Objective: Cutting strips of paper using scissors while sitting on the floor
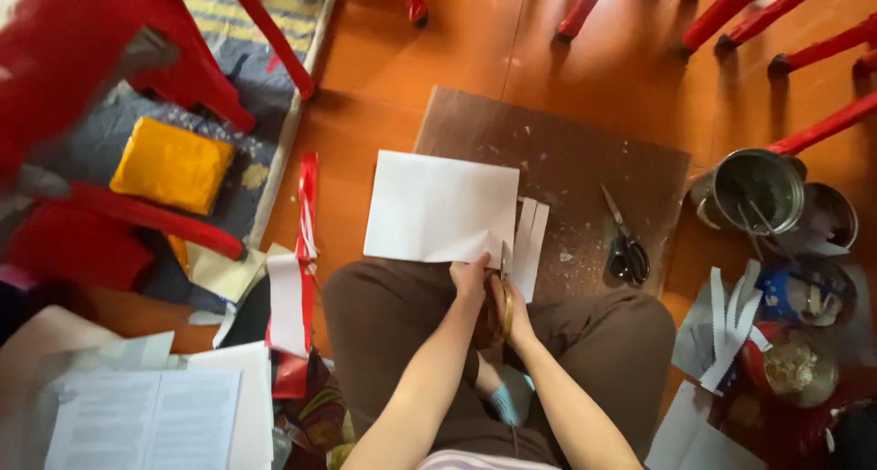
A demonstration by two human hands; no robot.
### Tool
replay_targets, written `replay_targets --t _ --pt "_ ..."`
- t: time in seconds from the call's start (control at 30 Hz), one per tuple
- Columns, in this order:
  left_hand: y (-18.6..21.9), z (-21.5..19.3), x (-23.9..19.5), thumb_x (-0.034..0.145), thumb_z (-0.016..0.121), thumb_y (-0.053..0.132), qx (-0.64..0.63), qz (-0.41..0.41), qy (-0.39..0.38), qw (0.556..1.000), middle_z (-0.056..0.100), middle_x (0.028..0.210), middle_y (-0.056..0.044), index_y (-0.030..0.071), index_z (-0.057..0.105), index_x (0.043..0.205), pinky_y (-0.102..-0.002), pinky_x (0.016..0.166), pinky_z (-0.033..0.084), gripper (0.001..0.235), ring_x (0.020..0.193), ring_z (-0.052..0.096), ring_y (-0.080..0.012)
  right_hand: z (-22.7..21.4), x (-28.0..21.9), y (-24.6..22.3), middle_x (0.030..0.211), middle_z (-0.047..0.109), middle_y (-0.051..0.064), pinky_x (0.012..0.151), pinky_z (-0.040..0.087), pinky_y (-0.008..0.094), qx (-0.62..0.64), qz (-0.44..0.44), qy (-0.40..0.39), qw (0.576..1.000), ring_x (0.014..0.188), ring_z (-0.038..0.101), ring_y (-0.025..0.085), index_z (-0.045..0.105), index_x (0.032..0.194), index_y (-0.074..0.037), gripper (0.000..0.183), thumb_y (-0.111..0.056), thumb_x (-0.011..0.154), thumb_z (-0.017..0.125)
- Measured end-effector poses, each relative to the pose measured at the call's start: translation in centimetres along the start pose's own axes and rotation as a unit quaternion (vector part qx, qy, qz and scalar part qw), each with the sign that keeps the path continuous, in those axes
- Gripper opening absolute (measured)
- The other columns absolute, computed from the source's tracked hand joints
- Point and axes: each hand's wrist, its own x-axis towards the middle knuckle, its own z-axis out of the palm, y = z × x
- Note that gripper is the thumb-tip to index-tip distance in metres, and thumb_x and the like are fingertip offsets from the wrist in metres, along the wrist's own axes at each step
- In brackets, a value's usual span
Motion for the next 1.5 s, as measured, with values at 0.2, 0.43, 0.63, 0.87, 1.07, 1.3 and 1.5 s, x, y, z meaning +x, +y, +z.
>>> replay_targets --t 0.2,0.43,0.63,0.87,1.07,1.3,1.5 --pt "-0.2 -0.4 -1.8 0.058 0.089 0.001 -0.024 -0.002 -0.007 1.000 0.057 0.067 -0.019 -0.014 0.064 0.087 -0.037 0.046 0.051 0.041 0.053 0.059 -0.0229 -0.3 0.7 -0.5 0.107 0.066 0.031 0.100 0.045 0.051 0.021 -0.036 0.000 0.999 0.112 0.059 0.044 0.064 0.109 0.003 0.059 -0.047 0.106 0.034" --pt "-2.9 -1.7 -0.6 0.062 0.088 0.005 0.039 0.014 -0.027 0.999 0.065 0.073 -0.022 -0.013 0.066 0.088 -0.038 0.054 0.051 0.039 0.064 0.062 -0.0233 0.9 1.2 4.3 0.097 0.064 0.031 0.090 0.049 0.052 0.018 -0.066 0.033 0.997 0.101 0.060 0.044 0.062 0.105 0.005 0.047 -0.036 0.106 0.040" --pt "0.9 -1.7 -3.6 0.059 0.090 0.009 0.059 0.006 -0.017 0.998 0.061 0.063 -0.017 -0.011 0.065 0.080 -0.036 0.048 0.048 0.038 0.054 0.058 -0.0215 0.6 2.9 5.9 0.089 0.066 0.023 0.087 0.051 0.045 0.040 -0.064 0.065 0.995 0.095 0.064 0.034 0.062 0.097 -0.001 0.042 -0.039 0.104 0.044" --pt "-0.3 -2.6 -3.6 0.065 0.087 0.009 0.058 -0.015 -0.047 0.997 0.061 0.063 -0.013 -0.009 0.064 0.080 -0.032 0.047 0.047 0.033 0.053 0.060 -0.0195 1.1 4.4 6.7 0.080 0.069 0.012 0.084 0.054 0.035 0.064 -0.084 0.088 0.990 0.087 0.069 0.022 0.062 0.087 -0.009 0.039 -0.042 0.103 0.049" --pt "4.6 -3.5 -6.7 0.068 0.087 0.006 0.018 -0.028 -0.074 0.997 0.061 0.065 -0.016 -0.012 0.061 0.085 -0.034 0.050 0.053 0.036 0.055 0.065 -0.0234 0.7 5.7 6.7 0.091 0.069 0.016 0.096 0.047 0.043 0.190 -0.010 0.089 0.978 0.098 0.065 0.028 0.060 0.095 -0.005 0.051 -0.054 0.101 0.049" --pt "3.6 -4.0 -6.4 0.067 0.088 0.006 0.016 -0.024 -0.090 0.996 0.062 0.069 -0.016 -0.011 0.065 0.089 -0.037 0.044 0.050 0.037 0.055 0.064 -0.0228 1.4 6.5 8.6 0.083 0.067 0.016 0.084 0.049 0.041 0.113 -0.001 0.093 0.989 0.091 0.067 0.028 0.061 0.085 -0.008 0.046 -0.051 0.100 0.055" --pt "3.5 -4.4 -6.7 0.069 0.085 0.000 -0.023 -0.054 -0.099 0.993 0.063 0.077 -0.016 -0.008 0.064 0.096 -0.034 0.054 0.058 0.035 0.057 0.064 -0.0257 -1.2 5.9 3.7 0.111 0.066 0.023 0.102 0.042 0.048 0.188 0.016 0.059 0.980 0.115 0.059 0.037 0.061 0.107 -0.002 0.060 -0.059 0.101 0.042"
